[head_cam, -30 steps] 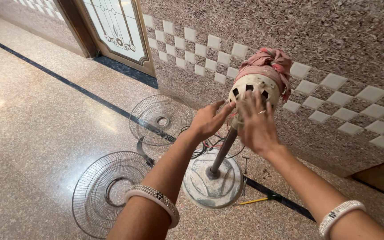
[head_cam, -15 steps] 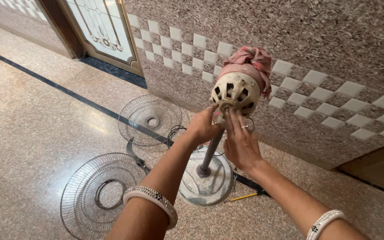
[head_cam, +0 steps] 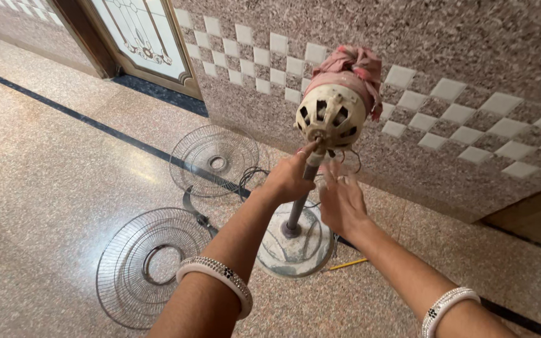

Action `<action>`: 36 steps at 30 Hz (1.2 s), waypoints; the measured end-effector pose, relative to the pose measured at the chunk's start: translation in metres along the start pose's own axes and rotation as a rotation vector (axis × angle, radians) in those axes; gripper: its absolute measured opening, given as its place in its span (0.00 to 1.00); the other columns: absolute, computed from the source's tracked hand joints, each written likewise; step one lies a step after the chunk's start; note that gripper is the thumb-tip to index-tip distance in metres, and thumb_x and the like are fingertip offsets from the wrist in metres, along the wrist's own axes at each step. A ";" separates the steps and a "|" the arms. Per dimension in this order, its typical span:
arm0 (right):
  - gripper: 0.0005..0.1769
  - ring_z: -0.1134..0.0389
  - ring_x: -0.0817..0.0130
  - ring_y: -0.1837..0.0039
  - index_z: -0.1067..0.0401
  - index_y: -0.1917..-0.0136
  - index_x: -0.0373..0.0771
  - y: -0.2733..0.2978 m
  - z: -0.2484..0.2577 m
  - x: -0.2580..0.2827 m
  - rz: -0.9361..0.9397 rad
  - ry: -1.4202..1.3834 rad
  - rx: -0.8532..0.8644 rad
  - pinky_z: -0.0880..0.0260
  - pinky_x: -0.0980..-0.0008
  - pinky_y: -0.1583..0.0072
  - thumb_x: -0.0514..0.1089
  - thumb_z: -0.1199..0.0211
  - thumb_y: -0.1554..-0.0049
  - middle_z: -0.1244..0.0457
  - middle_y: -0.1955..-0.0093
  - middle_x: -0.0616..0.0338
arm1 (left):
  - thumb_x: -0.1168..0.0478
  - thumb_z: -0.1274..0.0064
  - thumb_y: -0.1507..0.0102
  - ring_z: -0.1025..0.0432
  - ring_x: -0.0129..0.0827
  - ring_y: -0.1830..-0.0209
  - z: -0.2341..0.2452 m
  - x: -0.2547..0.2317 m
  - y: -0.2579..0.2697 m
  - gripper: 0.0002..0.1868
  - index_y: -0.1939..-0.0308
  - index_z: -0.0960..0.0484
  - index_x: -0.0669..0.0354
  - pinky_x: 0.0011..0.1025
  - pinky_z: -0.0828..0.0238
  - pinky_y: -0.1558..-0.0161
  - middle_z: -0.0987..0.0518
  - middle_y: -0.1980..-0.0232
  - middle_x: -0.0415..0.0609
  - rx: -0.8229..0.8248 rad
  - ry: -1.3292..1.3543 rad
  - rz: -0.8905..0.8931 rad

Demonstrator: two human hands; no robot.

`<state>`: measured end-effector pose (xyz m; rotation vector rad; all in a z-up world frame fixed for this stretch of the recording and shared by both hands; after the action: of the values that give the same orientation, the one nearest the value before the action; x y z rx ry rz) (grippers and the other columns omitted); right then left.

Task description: The person assembles a standing fan by attaching blades to the motor hub, securing them with a screwdriver, and then mounting the front wire cage. The person uses a screwdriver and a wrench to tighten components.

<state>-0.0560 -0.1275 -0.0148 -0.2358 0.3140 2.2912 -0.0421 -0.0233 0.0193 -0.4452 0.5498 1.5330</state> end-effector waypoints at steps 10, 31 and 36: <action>0.29 0.37 0.46 0.34 0.30 0.36 0.27 0.001 0.018 -0.024 -0.079 -0.600 -0.507 0.30 0.50 0.42 0.31 0.38 0.52 0.44 0.29 0.34 | 0.58 0.38 0.47 0.24 0.54 0.43 0.010 0.037 0.010 0.41 0.29 0.32 0.54 0.43 0.27 0.41 0.20 0.44 0.64 -0.088 0.014 -0.034; 0.11 0.33 0.45 0.39 0.20 0.53 0.40 -0.207 -0.156 0.175 -0.106 -0.889 -0.333 0.34 0.54 0.36 0.36 0.35 0.51 0.33 0.47 0.43 | 0.58 0.39 0.45 0.27 0.51 0.39 0.012 0.389 0.040 0.26 0.41 0.19 0.52 0.43 0.31 0.37 0.20 0.41 0.58 -0.071 -0.058 0.277; 0.10 0.33 0.46 0.39 0.21 0.54 0.39 -0.240 -0.213 0.223 -0.104 -0.950 -0.344 0.33 0.54 0.36 0.37 0.36 0.51 0.33 0.47 0.44 | 0.58 0.40 0.43 0.26 0.51 0.39 -0.034 0.480 0.040 0.26 0.40 0.19 0.55 0.43 0.30 0.36 0.19 0.44 0.62 -0.014 -0.095 0.368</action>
<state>-0.0118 0.1211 -0.3136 0.6439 -0.5624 2.0764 -0.1033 0.3430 -0.2890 -0.2891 0.5690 1.9002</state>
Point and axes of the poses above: each hand's wrist, its own y-axis away from the middle knuckle, its own z-axis out of the back of the hand, x = y × z, the point moved 9 cm from there along -y, towards the middle knuckle
